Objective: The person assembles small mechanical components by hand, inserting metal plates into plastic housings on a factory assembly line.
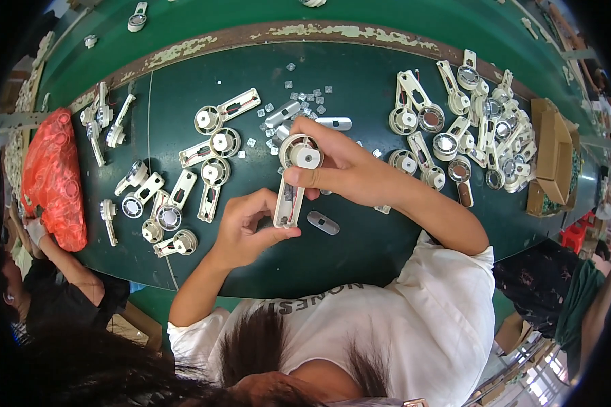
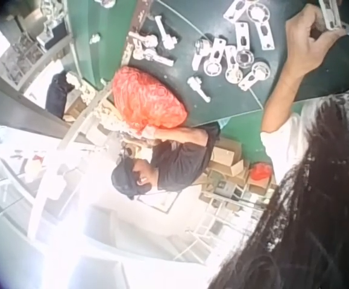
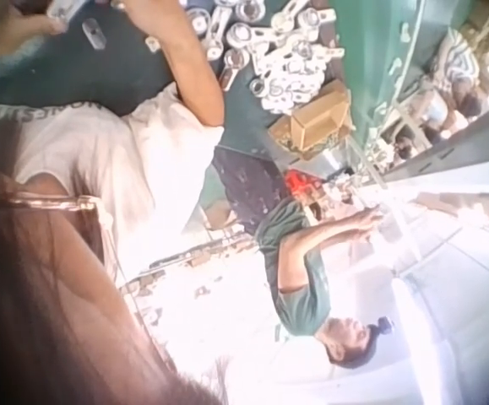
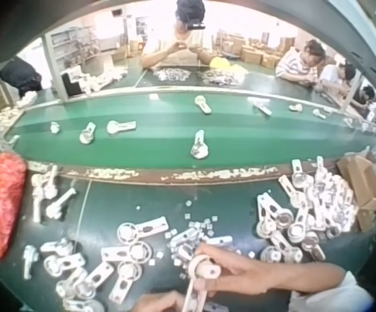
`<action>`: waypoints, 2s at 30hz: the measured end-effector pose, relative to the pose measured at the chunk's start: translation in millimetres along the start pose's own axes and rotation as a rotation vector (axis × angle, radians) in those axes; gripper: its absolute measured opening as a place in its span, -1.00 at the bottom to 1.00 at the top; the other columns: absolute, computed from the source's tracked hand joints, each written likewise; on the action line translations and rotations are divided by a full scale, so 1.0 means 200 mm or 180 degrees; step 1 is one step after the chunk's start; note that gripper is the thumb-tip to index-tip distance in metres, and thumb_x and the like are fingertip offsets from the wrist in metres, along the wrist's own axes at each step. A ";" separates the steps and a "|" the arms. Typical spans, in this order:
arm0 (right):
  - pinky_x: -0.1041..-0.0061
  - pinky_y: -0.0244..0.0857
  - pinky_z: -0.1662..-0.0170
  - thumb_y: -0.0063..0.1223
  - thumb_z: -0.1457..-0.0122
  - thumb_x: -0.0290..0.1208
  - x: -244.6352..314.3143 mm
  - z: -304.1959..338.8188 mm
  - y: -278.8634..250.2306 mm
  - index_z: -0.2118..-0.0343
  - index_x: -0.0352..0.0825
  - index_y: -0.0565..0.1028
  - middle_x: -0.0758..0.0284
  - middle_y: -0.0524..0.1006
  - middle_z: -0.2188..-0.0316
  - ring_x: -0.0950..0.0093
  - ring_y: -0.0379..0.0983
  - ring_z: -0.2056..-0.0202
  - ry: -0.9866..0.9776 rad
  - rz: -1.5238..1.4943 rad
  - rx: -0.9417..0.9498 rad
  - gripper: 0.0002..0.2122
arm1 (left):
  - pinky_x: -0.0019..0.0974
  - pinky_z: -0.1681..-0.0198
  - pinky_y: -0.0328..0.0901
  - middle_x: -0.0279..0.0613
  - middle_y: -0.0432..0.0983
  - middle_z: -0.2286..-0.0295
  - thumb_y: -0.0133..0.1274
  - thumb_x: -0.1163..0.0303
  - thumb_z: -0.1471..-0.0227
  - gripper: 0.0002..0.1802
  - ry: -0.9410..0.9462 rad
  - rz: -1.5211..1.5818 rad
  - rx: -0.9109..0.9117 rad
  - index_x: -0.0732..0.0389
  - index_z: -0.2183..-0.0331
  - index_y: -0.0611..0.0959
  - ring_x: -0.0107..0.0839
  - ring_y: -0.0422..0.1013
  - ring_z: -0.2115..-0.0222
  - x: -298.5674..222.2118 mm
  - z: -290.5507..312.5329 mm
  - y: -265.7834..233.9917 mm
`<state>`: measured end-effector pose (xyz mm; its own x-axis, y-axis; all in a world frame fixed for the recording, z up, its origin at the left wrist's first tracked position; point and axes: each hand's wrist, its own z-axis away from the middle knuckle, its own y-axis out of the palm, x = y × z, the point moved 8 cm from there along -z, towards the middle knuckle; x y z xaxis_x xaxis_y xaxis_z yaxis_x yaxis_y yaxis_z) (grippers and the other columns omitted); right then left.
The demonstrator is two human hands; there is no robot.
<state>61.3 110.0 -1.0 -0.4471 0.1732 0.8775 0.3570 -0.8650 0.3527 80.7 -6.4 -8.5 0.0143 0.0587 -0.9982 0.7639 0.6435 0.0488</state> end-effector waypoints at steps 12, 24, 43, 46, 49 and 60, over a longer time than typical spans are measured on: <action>0.69 0.16 0.40 0.04 -0.16 -0.33 0.01 -0.01 -0.02 0.25 -0.28 0.22 0.47 0.29 0.39 0.74 0.21 0.40 -0.0613 0.0486 0.0030 -0.75 | -0.37 0.21 0.42 -0.05 0.48 0.24 0.09 0.67 0.09 -0.50 -0.0492 0.1032 -0.0149 0.38 0.04 0.39 -0.35 0.47 0.24 0.05 -0.02 0.01; 0.75 0.16 0.40 0.07 -0.14 -0.32 -0.02 -0.03 -0.05 0.18 -0.29 0.23 0.44 0.32 0.34 0.74 0.25 0.32 -0.0356 0.0474 -0.0089 -0.70 | -0.33 0.17 0.41 -0.04 0.47 0.21 0.07 0.63 0.05 -0.50 -0.0245 0.0746 -0.0267 0.36 0.02 0.37 -0.31 0.46 0.19 -0.02 -0.06 -0.01; 0.70 0.17 0.38 0.06 -0.15 -0.30 -0.03 -0.03 -0.03 0.19 -0.31 0.23 0.40 0.39 0.33 0.71 0.26 0.34 -0.0243 0.0363 -0.0011 -0.70 | -0.52 0.50 0.35 -0.24 0.51 0.46 0.17 0.53 0.08 -0.66 -0.0989 0.0648 -0.0221 0.31 0.19 0.49 -0.58 0.43 0.52 0.05 -0.03 0.00; 0.71 0.16 0.38 0.06 -0.14 -0.31 0.00 -0.02 -0.03 0.18 -0.31 0.22 0.43 0.37 0.36 0.72 0.25 0.36 -0.0399 0.0529 -0.0066 -0.69 | -0.47 0.40 0.42 -0.21 0.52 0.41 0.13 0.58 0.06 -0.58 -0.0940 0.0752 -0.0252 0.32 0.10 0.44 -0.53 0.46 0.46 0.05 -0.02 0.00; 0.67 0.14 0.40 0.02 -0.18 -0.33 0.05 -0.01 0.01 0.24 -0.30 0.22 0.48 0.28 0.45 0.72 0.19 0.43 -0.0557 0.0474 -0.0030 -0.75 | -0.44 0.34 0.43 -0.15 0.52 0.37 0.09 0.62 0.05 -0.58 -0.0859 0.1076 -0.0277 0.36 0.08 0.42 -0.47 0.49 0.39 0.04 -0.02 0.01; 0.68 0.18 0.39 0.16 -0.07 -0.35 0.08 0.00 -0.04 0.21 -0.29 0.21 0.34 0.31 0.35 0.62 0.25 0.38 -0.1396 0.0573 -0.0148 -0.65 | -0.43 0.26 0.42 -0.13 0.55 0.40 0.08 0.62 0.04 -0.61 -0.0221 0.0062 -0.0635 0.38 0.10 0.45 -0.45 0.52 0.36 -0.08 -0.04 -0.03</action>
<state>50.9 120.4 9.6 0.0106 0.1925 0.9812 0.3556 -0.9179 0.1763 71.1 -5.5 6.5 0.0773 0.0243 -0.9967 0.6202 0.7815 0.0672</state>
